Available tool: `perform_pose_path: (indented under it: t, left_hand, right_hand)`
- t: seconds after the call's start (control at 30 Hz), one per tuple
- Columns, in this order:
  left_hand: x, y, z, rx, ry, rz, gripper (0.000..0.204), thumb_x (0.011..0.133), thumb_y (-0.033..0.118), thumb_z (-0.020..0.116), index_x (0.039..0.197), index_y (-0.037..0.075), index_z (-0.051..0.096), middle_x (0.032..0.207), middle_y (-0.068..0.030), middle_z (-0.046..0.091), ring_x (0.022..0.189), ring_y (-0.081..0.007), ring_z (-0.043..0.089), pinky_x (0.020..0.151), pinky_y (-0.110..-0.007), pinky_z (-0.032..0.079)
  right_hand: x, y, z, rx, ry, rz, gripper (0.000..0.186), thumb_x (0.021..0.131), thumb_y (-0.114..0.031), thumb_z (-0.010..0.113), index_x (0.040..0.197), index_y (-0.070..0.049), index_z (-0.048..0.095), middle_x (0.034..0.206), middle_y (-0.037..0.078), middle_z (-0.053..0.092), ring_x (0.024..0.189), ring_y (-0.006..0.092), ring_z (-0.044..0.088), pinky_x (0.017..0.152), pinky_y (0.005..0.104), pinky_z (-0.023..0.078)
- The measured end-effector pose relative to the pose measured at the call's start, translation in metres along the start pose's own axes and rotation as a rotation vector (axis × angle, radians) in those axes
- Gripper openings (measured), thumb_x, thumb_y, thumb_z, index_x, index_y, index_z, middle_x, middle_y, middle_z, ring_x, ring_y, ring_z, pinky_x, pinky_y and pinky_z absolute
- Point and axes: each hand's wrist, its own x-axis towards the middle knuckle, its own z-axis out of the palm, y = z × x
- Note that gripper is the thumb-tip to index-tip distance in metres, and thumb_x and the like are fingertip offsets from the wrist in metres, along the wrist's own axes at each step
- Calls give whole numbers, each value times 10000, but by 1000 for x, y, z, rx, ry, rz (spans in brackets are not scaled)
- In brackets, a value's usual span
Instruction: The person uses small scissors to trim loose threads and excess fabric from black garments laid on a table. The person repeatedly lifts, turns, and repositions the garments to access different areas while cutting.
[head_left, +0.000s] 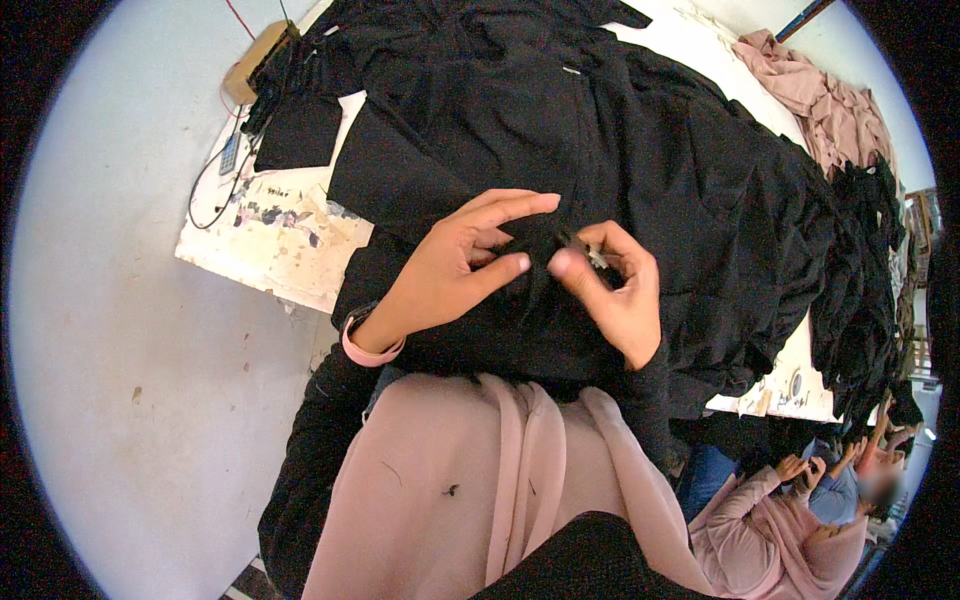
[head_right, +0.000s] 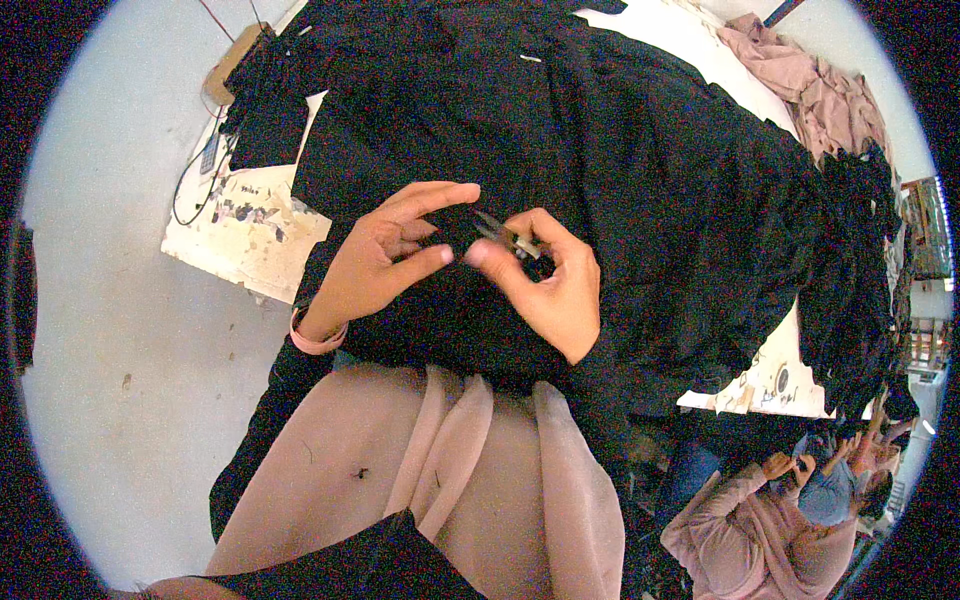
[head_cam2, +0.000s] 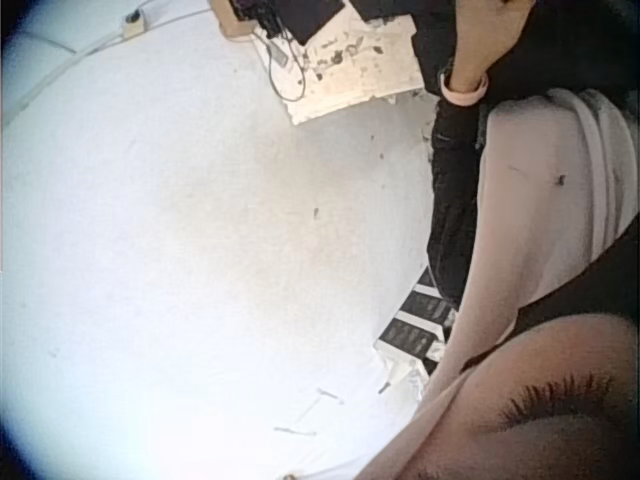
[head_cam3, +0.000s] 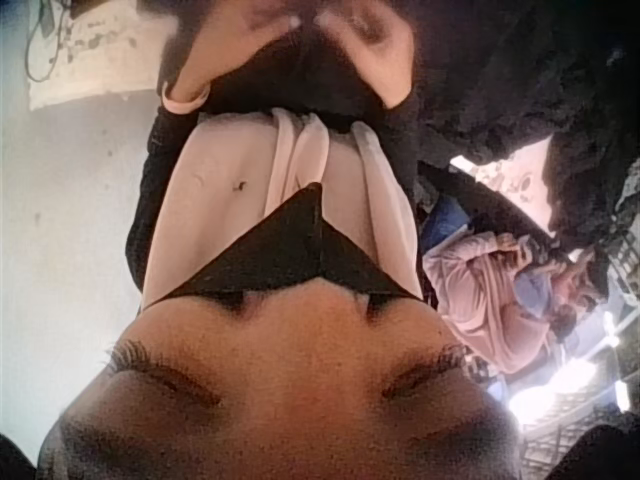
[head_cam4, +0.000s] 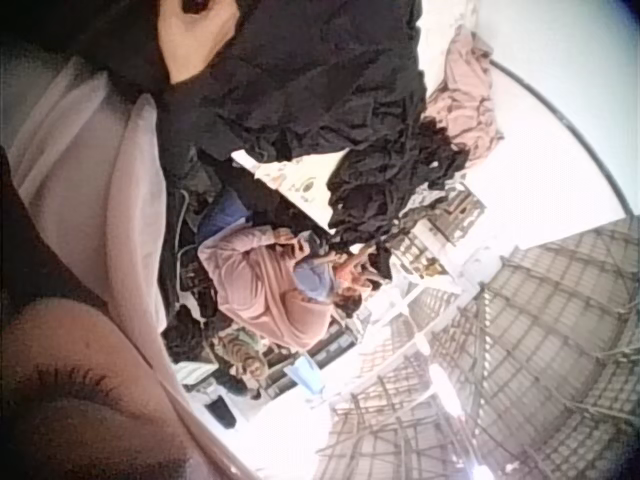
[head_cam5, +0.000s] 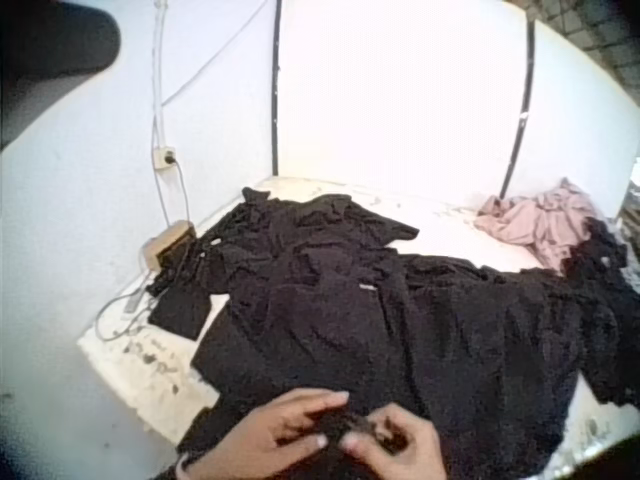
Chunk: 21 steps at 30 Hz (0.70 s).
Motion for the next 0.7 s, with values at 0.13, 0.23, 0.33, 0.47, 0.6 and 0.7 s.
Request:
perform_pose_path:
  t: [0.13,0.23,0.33,0.47,0.6,0.7]
  left_hand:
    - [-3,-2,4,-18,135,119,483,854,29,664,1320,10,539,1284,-67,554,1104,-116,513,997,-261,384]
    - [-13,-4,13,75,263,155,400,829,76,704,1200,12,567,1157,-75,576,1069,-164,543,1012,-282,392]
    - [-19,-10,12,420,309,87,412,804,78,727,1182,19,574,1092,-89,595,1014,-193,576,966,-284,435]
    - [-19,-19,0,488,86,-202,432,803,63,719,1214,-23,618,1190,-154,662,1100,-218,642,974,-305,474]
    - [-24,-25,6,-576,-48,-360,377,826,45,673,1192,-42,644,1286,-171,637,1177,-271,624,1036,-359,459]
    - [-34,-26,22,-667,-124,41,370,813,15,655,1180,-37,651,1350,-175,594,1227,-298,591,1064,-405,440]
  right_hand:
    - [5,11,14,48,-20,-234,200,849,-123,778,927,-3,638,845,37,621,765,77,559,698,249,454]
    - [1,11,23,257,-78,-74,99,911,-43,674,974,-8,607,882,-4,604,789,46,513,690,230,426]
    - [0,9,26,249,101,-143,72,934,-50,640,978,-19,592,829,-24,572,763,44,484,666,217,399]
    - [12,10,24,154,246,-220,78,964,-86,611,944,-19,577,754,-18,528,720,70,483,647,240,410]
    - [25,21,34,54,308,-119,136,962,-123,654,895,-27,584,683,-36,508,659,69,465,602,244,401]
    - [24,29,44,429,94,-19,195,972,-165,671,850,-53,566,747,-59,559,723,16,491,636,203,378]
